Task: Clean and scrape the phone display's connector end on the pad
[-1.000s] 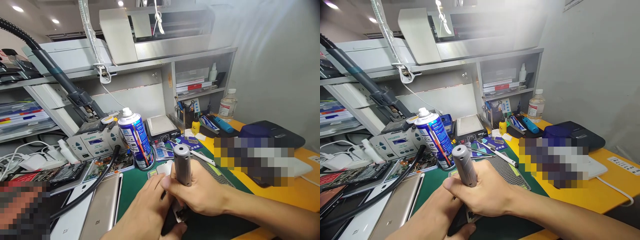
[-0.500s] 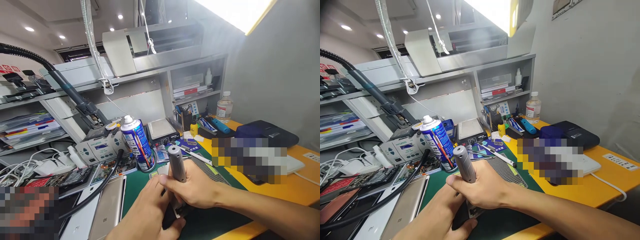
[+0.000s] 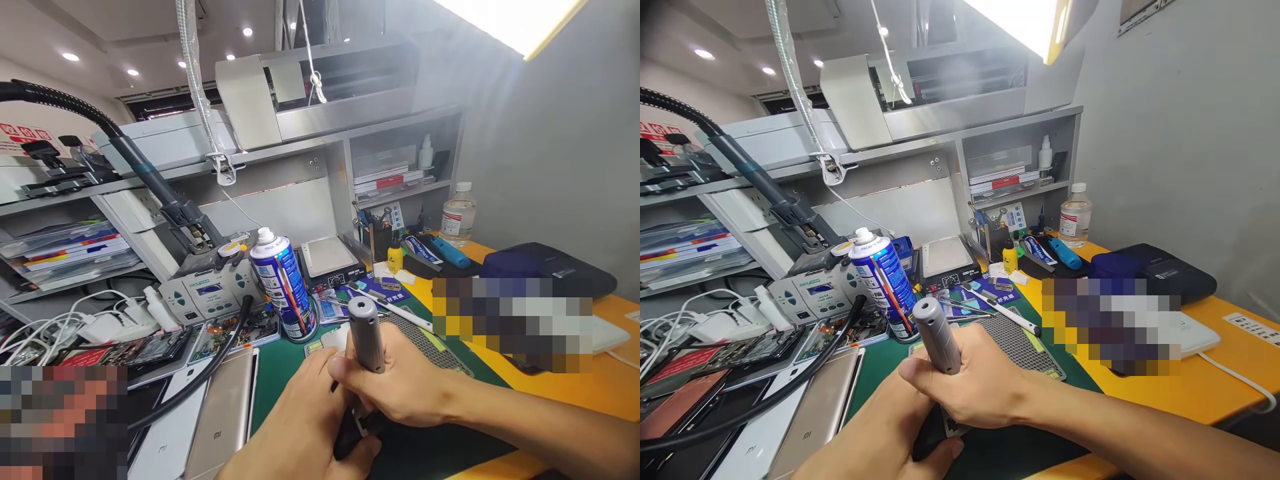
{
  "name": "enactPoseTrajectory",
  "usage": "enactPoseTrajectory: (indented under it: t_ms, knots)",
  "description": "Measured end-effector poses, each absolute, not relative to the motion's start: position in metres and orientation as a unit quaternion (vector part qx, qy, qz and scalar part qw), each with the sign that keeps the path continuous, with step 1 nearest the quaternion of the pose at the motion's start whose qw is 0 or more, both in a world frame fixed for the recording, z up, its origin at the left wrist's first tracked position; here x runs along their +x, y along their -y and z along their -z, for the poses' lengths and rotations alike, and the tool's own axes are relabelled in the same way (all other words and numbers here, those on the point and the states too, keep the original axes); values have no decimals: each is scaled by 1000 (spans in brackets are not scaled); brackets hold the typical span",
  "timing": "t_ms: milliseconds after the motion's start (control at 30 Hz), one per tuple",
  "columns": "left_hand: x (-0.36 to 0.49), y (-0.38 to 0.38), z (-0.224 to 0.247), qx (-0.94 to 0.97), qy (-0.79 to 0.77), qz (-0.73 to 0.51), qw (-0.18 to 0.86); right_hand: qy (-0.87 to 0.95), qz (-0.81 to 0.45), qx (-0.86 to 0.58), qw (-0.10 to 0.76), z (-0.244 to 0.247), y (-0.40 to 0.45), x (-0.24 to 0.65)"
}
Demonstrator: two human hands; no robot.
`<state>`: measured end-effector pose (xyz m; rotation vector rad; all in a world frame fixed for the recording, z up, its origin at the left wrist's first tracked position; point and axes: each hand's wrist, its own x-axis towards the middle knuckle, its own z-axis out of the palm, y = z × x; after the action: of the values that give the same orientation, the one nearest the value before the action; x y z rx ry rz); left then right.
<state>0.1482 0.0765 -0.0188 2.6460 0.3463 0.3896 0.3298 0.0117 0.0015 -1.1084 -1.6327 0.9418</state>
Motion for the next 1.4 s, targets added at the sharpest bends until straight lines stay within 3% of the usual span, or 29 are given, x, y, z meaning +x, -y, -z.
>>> enactPoseTrajectory:
  t_ms: [600, 1133, 1400]
  knots:
    - [148, -76, 25, 951, -107, -168, 238, 667, -381, -426, 478, 7, -13, 329]
    - [150, -71, 17, 964, -130, -165, 161, 688, -376, -413, 463, 3, -10, 327]
    - [150, -73, 17, 958, -126, -160, 204, 691, -360, -425, 462, 2, -11, 328]
